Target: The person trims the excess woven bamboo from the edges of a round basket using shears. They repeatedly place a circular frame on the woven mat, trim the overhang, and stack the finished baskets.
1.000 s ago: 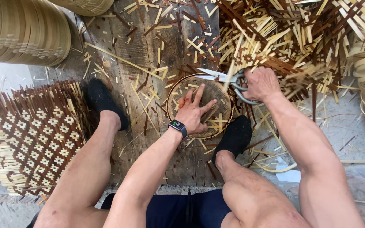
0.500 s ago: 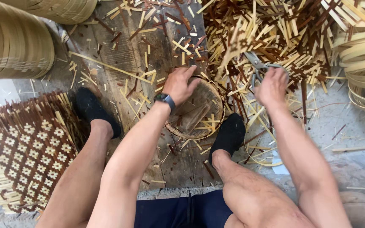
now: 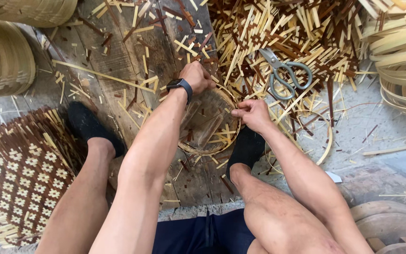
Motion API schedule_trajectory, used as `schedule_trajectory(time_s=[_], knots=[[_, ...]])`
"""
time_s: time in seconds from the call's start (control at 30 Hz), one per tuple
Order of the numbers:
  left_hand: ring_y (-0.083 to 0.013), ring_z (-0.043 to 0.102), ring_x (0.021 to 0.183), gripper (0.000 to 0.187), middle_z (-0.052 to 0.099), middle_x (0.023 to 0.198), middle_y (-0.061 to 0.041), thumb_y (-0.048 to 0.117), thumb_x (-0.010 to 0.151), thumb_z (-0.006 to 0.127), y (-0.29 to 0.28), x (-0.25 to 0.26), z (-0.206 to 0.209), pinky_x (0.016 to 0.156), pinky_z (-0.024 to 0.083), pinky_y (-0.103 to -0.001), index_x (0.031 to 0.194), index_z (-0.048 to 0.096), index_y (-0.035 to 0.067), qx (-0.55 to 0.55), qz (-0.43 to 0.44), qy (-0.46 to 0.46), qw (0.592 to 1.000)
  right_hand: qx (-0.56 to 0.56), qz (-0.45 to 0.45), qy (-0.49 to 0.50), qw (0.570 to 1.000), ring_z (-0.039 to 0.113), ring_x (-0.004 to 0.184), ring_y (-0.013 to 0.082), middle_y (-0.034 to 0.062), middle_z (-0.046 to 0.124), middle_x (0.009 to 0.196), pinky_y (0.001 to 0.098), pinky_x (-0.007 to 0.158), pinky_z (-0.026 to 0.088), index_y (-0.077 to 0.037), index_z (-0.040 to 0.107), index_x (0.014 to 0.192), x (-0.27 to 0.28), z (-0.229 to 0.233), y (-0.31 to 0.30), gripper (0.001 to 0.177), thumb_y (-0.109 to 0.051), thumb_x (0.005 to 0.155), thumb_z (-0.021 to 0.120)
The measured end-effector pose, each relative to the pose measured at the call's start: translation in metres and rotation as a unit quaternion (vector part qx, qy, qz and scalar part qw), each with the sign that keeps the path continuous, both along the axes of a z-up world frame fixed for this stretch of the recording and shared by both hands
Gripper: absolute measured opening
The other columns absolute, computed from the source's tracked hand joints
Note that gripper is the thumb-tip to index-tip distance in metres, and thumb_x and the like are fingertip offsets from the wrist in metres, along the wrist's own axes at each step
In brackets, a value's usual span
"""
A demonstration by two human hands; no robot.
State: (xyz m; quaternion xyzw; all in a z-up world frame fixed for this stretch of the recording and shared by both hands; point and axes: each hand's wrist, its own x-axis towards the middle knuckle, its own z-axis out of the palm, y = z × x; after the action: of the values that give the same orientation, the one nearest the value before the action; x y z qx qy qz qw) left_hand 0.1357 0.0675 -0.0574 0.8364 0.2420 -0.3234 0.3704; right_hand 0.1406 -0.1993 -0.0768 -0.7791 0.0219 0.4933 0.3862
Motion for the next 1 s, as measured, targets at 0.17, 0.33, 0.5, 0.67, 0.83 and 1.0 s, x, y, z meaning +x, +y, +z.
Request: schedule_trajectory(time_s=[0.17, 0.33, 0.5, 0.67, 0.83, 1.0], knots=[[-0.0293, 0.074, 0.087, 0.024, 0.078, 0.093, -0.015, 0.028, 0.078, 0.086, -0.001, -0.009, 0.009, 0.085, 0.057, -0.040, 0.099, 0.082, 0.015, -0.004, -0.002, -0.064, 0.998, -0.008, 0.014, -0.101, 0.995, 0.067, 0.065, 0.0141, 0.0111, 0.077, 0.082, 0.0302, 0.063, 0.054, -0.001, 0.079, 0.108, -0.008, 0.002, -0.002, 0.041, -0.025, 0.078, 0.090], [-0.0327, 0.071, 0.086, 0.023, 0.076, 0.093, -0.016, 0.029, 0.083, 0.082, -0.005, -0.021, 0.016, 0.082, 0.055, -0.043, 0.098, 0.083, 0.012, 0.033, -0.008, -0.109, 0.993, -0.020, 0.028, -0.131, 0.991, 0.070, 0.071, 0.0142, 0.0108, 0.079, 0.087, 0.0309, 0.069, 0.055, -0.005, 0.081, 0.108, -0.012, 0.007, -0.002, 0.038, -0.028, 0.079, 0.090], [-0.0282, 0.075, 0.091, 0.042, 0.078, 0.101, -0.015, 0.043, 0.102, 0.067, 0.048, -0.089, 0.007, 0.092, 0.058, -0.045, 0.114, 0.080, 0.005, 0.066, 0.134, 0.029, 0.988, -0.018, 0.026, -0.051, 0.998, 0.070, 0.072, 0.0164, 0.0116, 0.076, 0.088, 0.0301, 0.062, 0.058, 0.001, 0.073, 0.112, -0.015, 0.014, -0.018, 0.044, -0.021, 0.078, 0.089], [-0.0166, 0.072, 0.077, 0.034, 0.079, 0.094, -0.010, 0.021, 0.082, 0.086, 0.060, -0.174, -0.013, 0.066, 0.060, -0.033, 0.108, 0.076, 0.001, -0.108, 0.394, 0.076, 0.910, 0.079, -0.035, 0.018, 0.996, 0.073, 0.073, 0.0151, 0.0108, 0.075, 0.087, 0.0271, 0.060, 0.062, 0.005, 0.073, 0.108, -0.017, 0.002, -0.024, 0.029, -0.009, 0.085, 0.081], [-0.0184, 0.071, 0.075, 0.032, 0.079, 0.094, -0.015, 0.018, 0.077, 0.089, 0.055, -0.179, -0.017, 0.063, 0.057, -0.032, 0.101, 0.079, -0.001, -0.051, 0.419, 0.045, 0.905, 0.070, -0.043, -0.053, 0.995, 0.070, 0.072, 0.0170, 0.0127, 0.075, 0.089, 0.0299, 0.064, 0.058, 0.005, 0.073, 0.111, -0.026, -0.002, -0.024, 0.030, -0.006, 0.085, 0.082], [-0.0176, 0.073, 0.094, 0.041, 0.078, 0.111, -0.014, 0.028, 0.082, 0.084, 0.024, -0.183, 0.004, 0.090, 0.057, -0.034, 0.114, 0.076, 0.004, 0.010, 0.470, -0.037, 0.882, 0.177, -0.096, -0.136, 0.970, 0.072, 0.090, 0.0138, 0.0095, 0.075, 0.104, 0.0272, 0.082, 0.060, 0.007, 0.069, 0.123, -0.004, 0.003, -0.007, 0.039, -0.005, 0.088, 0.082]])
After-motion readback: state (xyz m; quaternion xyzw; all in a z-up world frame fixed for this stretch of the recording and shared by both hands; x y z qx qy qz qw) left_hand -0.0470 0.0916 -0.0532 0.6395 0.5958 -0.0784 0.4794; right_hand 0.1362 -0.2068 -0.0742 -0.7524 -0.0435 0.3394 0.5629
